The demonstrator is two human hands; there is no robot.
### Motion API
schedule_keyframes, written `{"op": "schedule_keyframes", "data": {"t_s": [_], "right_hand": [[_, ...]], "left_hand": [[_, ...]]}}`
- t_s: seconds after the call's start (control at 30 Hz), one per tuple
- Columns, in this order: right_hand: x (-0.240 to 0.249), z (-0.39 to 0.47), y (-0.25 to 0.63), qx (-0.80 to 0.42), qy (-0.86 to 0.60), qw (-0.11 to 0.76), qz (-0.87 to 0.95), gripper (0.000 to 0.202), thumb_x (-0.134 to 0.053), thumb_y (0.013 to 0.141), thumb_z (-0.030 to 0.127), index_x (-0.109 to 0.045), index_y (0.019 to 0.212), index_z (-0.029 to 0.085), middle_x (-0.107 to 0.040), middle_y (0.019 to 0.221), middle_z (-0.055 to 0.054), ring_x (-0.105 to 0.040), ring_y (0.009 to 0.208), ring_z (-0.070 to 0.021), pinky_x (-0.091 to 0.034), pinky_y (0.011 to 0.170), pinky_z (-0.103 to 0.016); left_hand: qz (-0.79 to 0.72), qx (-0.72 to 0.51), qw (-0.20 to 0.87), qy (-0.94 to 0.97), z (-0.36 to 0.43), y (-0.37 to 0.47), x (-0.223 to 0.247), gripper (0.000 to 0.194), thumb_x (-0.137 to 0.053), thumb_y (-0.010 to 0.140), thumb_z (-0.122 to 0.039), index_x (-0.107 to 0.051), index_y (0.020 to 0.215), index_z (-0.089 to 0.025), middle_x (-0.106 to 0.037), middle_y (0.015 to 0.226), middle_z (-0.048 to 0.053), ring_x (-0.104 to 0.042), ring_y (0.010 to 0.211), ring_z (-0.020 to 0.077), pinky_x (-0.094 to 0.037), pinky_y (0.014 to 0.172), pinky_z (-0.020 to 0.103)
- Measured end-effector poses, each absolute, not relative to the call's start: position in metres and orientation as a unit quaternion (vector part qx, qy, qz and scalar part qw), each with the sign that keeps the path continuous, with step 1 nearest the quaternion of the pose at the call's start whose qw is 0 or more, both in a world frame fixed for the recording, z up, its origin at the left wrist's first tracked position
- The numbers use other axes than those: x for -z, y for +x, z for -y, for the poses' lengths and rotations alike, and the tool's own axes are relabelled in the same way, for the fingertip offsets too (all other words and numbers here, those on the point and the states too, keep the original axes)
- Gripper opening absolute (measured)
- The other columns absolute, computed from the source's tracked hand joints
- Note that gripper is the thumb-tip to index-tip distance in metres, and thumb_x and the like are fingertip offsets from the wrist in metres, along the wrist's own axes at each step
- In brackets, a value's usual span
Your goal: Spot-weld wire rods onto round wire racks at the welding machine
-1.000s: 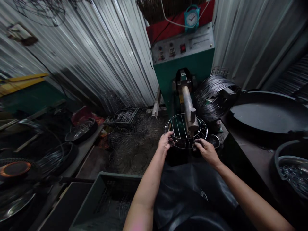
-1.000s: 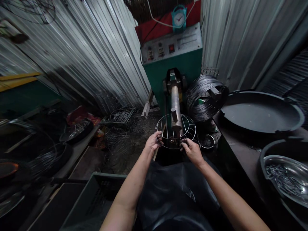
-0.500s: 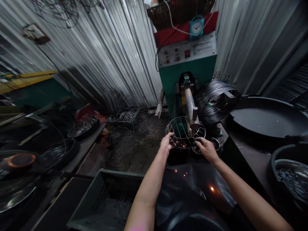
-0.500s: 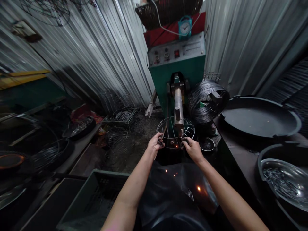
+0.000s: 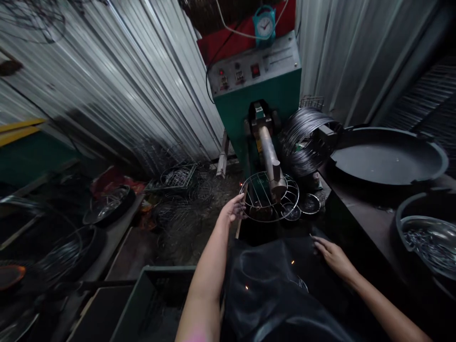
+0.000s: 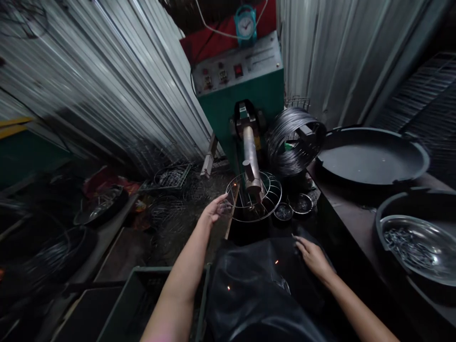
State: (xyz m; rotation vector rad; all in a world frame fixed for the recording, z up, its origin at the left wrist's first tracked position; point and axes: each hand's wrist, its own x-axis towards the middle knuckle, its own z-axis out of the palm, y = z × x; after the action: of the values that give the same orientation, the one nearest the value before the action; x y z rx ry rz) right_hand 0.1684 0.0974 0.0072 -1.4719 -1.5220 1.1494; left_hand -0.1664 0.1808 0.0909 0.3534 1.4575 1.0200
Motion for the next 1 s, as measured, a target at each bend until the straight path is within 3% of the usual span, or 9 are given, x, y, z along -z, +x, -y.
{"op": "schedule_keyframes", "data": {"t_s": [0.1,0.27,0.37,0.6,1.0], "right_hand": [[-0.004,-0.091,0.169,-0.481,-0.575,0.341,0.566,0.043,-0.052,0.073,0.053,-0.067,0.089,0.017,-0.064,0.059,-0.004,-0.058,0.052,-0.0172,-0.048,0.052,-0.029],[-0.061,-0.104,0.118,-0.488,-0.469,0.453,0.579,0.036,-0.051,0.080,0.047,-0.060,0.100,0.018,-0.067,0.079,-0.006,-0.063,0.068,-0.0165,-0.051,0.067,-0.030],[-0.079,-0.113,0.084,-0.501,-0.398,0.465,0.612,0.032,-0.049,0.082,0.045,-0.059,0.099,0.020,-0.067,0.083,-0.006,-0.064,0.070,-0.0171,-0.052,0.067,-0.031],[-0.071,-0.125,0.070,-0.421,-0.471,0.425,0.648,0.024,-0.047,0.080,0.037,-0.061,0.088,0.019,-0.064,0.057,-0.001,-0.061,0.056,-0.0178,-0.048,0.059,-0.030],[-0.075,-0.132,0.079,-0.472,-0.471,0.436,0.605,0.033,-0.049,0.079,0.046,-0.058,0.094,0.017,-0.068,0.072,-0.006,-0.061,0.056,-0.0163,-0.042,0.045,-0.025]], "left_hand": [[-0.624,-0.434,0.628,0.168,-0.190,-0.170,-0.092,0.018,-0.067,0.070,-0.026,-0.055,0.074,-0.013,-0.053,0.071,0.003,-0.051,0.061,0.0114,-0.050,0.074,0.045],[-0.601,-0.508,0.609,0.101,-0.168,-0.153,-0.084,0.017,-0.066,0.070,-0.021,-0.051,0.070,-0.014,-0.046,0.064,-0.002,-0.047,0.054,0.0086,-0.052,0.069,0.050],[-0.587,-0.541,0.600,0.060,-0.149,-0.139,-0.082,0.017,-0.066,0.070,-0.019,-0.050,0.073,-0.014,-0.045,0.065,-0.003,-0.049,0.055,0.0091,-0.051,0.069,0.053],[-0.570,-0.590,0.565,0.080,-0.135,-0.117,-0.092,0.020,-0.067,0.067,-0.015,-0.050,0.078,-0.015,-0.046,0.070,-0.003,-0.049,0.057,0.0078,-0.051,0.072,0.057],[-0.583,-0.593,0.550,0.082,-0.144,-0.108,-0.099,0.032,-0.072,0.063,-0.017,-0.048,0.083,-0.018,-0.048,0.072,-0.003,-0.049,0.058,0.0071,-0.053,0.070,0.051]]}}
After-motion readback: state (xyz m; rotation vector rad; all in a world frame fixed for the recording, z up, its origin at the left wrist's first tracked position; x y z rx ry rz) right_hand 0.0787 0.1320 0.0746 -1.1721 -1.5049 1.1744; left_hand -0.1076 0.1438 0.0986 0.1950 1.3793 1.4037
